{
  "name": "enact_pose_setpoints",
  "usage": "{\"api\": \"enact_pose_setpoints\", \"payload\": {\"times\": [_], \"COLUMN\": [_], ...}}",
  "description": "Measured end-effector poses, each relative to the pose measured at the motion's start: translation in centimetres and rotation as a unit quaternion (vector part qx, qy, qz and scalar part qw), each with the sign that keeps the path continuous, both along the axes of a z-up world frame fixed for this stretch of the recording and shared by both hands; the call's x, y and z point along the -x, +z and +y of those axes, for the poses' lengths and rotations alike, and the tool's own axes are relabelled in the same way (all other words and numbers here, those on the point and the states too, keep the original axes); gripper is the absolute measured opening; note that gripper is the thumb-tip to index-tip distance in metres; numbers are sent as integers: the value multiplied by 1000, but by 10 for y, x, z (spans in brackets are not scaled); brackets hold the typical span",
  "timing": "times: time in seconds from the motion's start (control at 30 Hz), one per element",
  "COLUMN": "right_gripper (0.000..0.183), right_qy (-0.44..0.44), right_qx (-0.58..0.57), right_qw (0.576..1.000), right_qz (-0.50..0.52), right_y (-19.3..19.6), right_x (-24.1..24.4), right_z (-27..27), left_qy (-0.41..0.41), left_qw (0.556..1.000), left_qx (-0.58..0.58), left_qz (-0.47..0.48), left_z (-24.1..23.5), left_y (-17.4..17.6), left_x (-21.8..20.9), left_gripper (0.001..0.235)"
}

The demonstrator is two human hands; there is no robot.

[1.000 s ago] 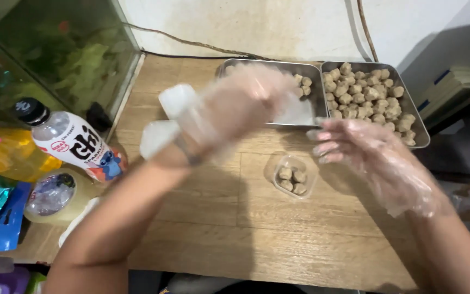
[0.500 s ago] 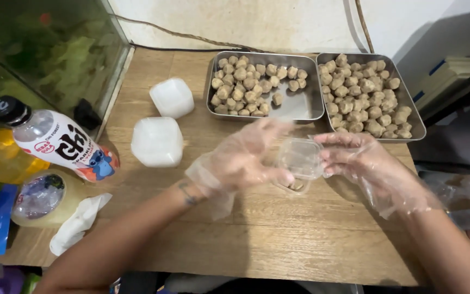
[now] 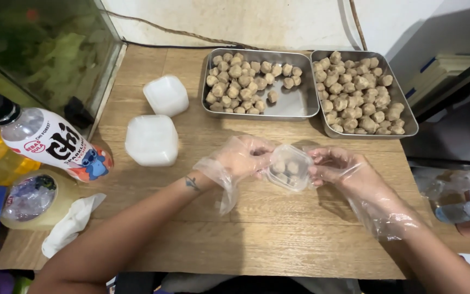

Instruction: Filling small plastic containers with meatballs from metal trays at a fast, efficient pace.

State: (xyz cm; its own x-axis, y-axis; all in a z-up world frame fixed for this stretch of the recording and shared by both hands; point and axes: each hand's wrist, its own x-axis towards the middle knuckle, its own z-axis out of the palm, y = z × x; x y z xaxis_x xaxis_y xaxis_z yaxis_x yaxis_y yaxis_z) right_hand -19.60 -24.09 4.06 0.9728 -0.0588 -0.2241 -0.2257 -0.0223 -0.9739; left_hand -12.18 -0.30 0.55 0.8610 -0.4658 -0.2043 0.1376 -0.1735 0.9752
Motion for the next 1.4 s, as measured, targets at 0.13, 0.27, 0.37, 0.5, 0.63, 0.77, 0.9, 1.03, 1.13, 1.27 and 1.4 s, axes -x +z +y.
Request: {"api": "enact_pose_setpoints", "payload": {"times": [0.13, 0.27, 0.37, 0.5, 0.63, 0.77, 0.9, 1.03, 1.13, 1.27, 1.4], "right_gripper": [44, 38, 33, 32, 32, 33, 48, 42, 31, 32, 19], "right_qy": [27, 74, 153, 168, 193, 244, 112, 231, 286, 237, 222], "right_qx": [32, 102, 260, 303, 369, 410, 240, 384, 475, 441, 363], "right_qw": [999, 992, 941, 926, 898, 865, 937, 889, 791, 847, 884], "right_qz": [-9, -29, -152, -149, -141, -156, 229, -91, -258, -181, -194], "right_y": [3, 33, 2, -19, -20, 7, 128, 126, 133, 125, 79], "right_x": [-4, 3, -23, -32, -36, -38, -2, -50, -85, -145, -210], "right_z": [2, 17, -7, -27, -36, -28, 57, 49, 72, 124, 161], "left_qy": [-14, -42, -63, -30, 1, 12, -55, -141, -190, -138, -164], "left_qw": [996, 996, 994, 996, 994, 985, 985, 981, 961, 878, 885], "left_qx": [79, 65, 66, 75, 62, 94, -127, -112, -191, -171, -302], "left_qz": [28, 47, 57, 49, 90, 143, 107, 69, -57, -426, -313], "left_z": [5, 6, 10, 2, 0, -6, -13, -23, -32, -25, 30], "left_y": [7, -5, 16, -12, 3, 12, 42, 37, 35, 26, 81], "left_x": [10, 9, 17, 8, 15, 22, 26, 31, 34, 33, 63], "left_gripper": [45, 56, 69, 58, 61, 75, 52, 59, 63, 30, 36]}}
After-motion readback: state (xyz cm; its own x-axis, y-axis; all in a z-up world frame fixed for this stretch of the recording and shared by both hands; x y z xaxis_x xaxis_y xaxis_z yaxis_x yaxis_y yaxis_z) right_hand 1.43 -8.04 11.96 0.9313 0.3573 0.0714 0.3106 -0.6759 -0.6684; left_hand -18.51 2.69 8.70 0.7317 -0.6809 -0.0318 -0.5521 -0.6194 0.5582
